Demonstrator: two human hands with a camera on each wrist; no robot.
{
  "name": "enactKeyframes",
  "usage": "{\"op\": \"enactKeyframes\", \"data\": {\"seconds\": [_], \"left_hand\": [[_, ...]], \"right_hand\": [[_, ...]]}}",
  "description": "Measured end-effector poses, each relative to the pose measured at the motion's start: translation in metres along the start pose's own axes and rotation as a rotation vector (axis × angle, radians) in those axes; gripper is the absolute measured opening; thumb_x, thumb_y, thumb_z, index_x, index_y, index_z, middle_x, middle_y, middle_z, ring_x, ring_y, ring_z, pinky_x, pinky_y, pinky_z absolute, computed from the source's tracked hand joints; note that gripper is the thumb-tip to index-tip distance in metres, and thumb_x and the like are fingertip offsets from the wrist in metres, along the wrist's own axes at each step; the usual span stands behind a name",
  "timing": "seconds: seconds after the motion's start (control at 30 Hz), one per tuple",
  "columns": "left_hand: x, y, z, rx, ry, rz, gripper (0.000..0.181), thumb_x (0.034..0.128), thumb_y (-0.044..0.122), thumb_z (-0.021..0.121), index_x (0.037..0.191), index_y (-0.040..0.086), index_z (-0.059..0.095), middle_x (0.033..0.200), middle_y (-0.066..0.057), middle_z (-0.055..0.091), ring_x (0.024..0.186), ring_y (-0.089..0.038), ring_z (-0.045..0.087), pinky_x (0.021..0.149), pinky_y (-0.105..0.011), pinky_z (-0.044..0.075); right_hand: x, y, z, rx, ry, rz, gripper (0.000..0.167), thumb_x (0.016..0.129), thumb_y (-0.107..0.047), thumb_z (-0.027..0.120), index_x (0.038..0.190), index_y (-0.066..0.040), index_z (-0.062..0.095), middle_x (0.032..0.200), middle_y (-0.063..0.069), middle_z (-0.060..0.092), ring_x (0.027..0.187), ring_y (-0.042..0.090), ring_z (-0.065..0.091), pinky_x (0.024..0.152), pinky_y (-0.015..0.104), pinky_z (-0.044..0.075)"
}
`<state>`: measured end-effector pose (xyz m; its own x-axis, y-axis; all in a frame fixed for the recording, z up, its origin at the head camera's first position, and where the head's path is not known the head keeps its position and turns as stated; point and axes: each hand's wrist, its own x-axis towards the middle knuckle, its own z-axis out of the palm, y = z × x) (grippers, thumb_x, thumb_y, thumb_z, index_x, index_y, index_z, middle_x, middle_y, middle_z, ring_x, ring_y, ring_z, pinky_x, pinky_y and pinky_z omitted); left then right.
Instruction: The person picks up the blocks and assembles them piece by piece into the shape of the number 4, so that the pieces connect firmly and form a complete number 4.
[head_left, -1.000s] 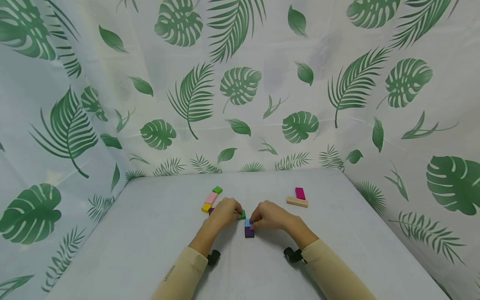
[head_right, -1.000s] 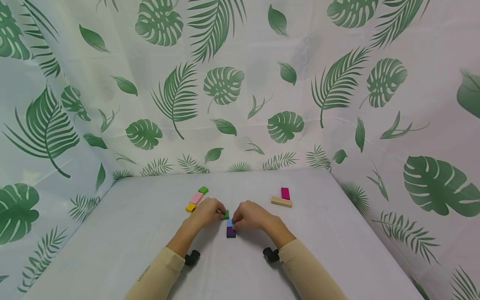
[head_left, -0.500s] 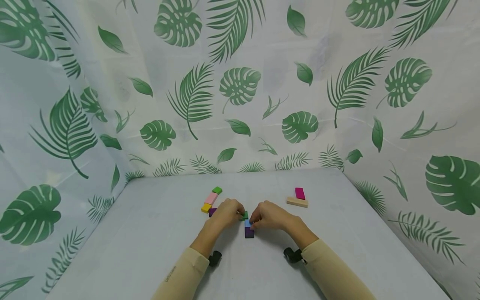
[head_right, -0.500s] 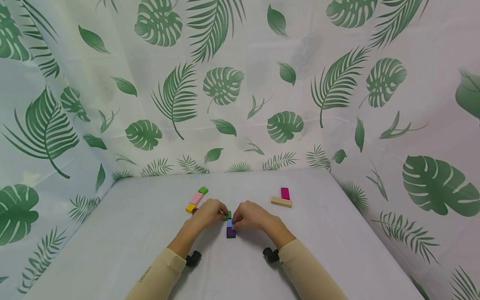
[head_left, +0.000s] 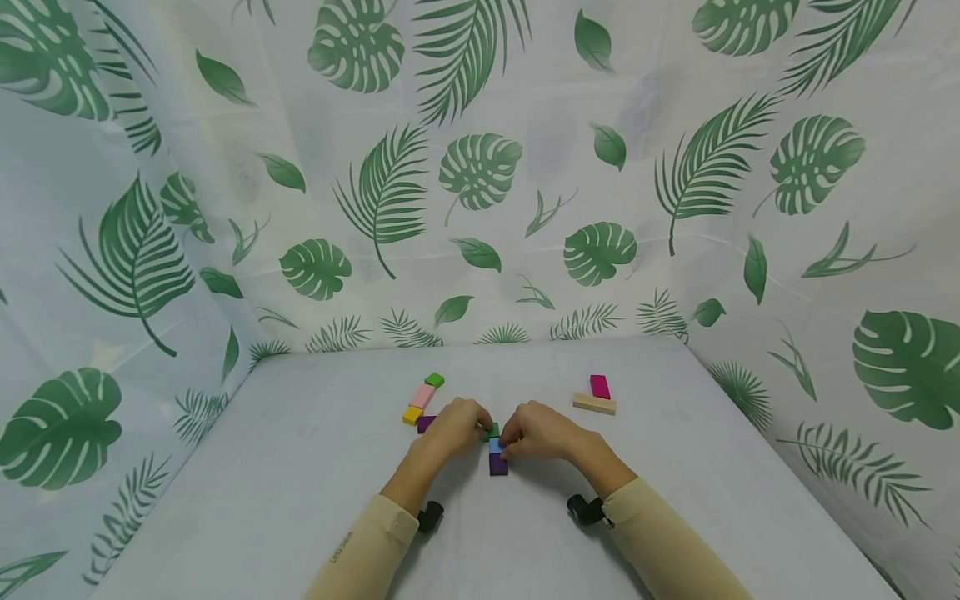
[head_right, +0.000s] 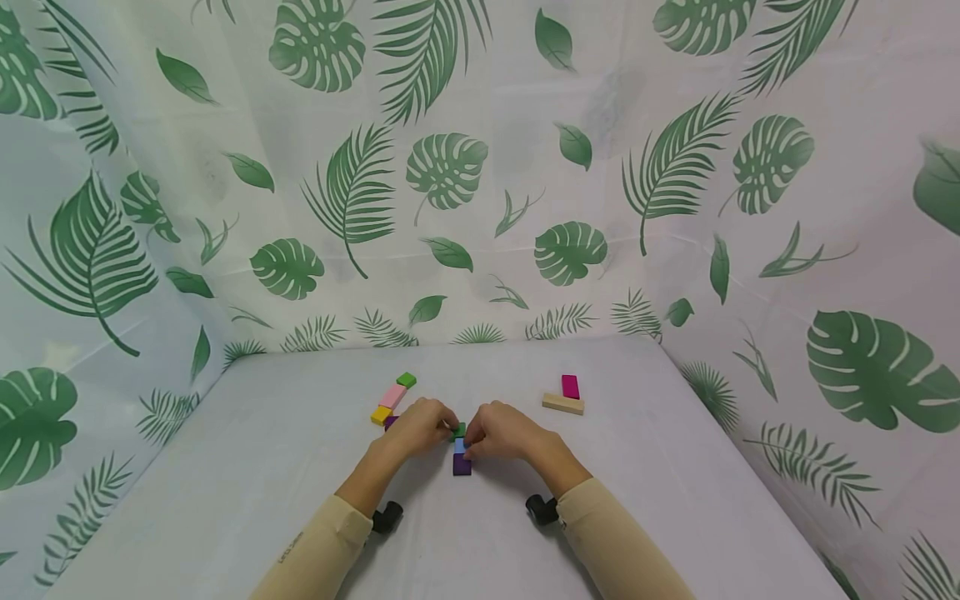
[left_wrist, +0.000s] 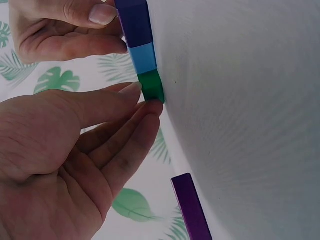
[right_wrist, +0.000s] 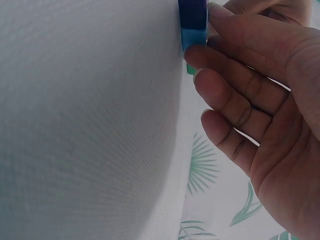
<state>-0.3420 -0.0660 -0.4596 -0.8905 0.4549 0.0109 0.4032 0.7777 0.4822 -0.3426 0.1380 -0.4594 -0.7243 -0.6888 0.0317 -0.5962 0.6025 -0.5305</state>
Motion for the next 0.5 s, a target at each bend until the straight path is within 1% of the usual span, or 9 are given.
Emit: {"op": "enactKeyframes", "data": {"seconds": [0.17, 0.5], "left_hand": [[0.0001, -0.0003, 0.0006, 0.004, 0.008, 0.008, 0.018, 0.0975, 0.001, 0.068, 0.107, 0.008, 0.082, 0.111, -0.005, 0.079, 0.108, -0.02, 0.072, 0.098, -0.04, 0.057], [0.0013, 0.0018, 0.0016, 0.013, 0.016, 0.059, 0.018, 0.096, -0.001, 0.068, 0.104, 0.006, 0.082, 0.108, -0.006, 0.08, 0.106, -0.02, 0.073, 0.095, -0.039, 0.059]], "right_hand": [[0.0001, 0.0003, 0.0007, -0.009, 0.005, -0.006, 0.012, 0.087, -0.018, 0.085, 0.096, -0.01, 0.084, 0.085, -0.008, 0.078, 0.073, 0.001, 0.064, 0.067, 0.022, 0.055], [-0.0007, -0.001, 0.0, -0.002, 0.002, -0.003, 0.013, 0.088, -0.018, 0.084, 0.097, -0.009, 0.084, 0.085, -0.008, 0.079, 0.073, 0.002, 0.064, 0.067, 0.023, 0.054]]}}
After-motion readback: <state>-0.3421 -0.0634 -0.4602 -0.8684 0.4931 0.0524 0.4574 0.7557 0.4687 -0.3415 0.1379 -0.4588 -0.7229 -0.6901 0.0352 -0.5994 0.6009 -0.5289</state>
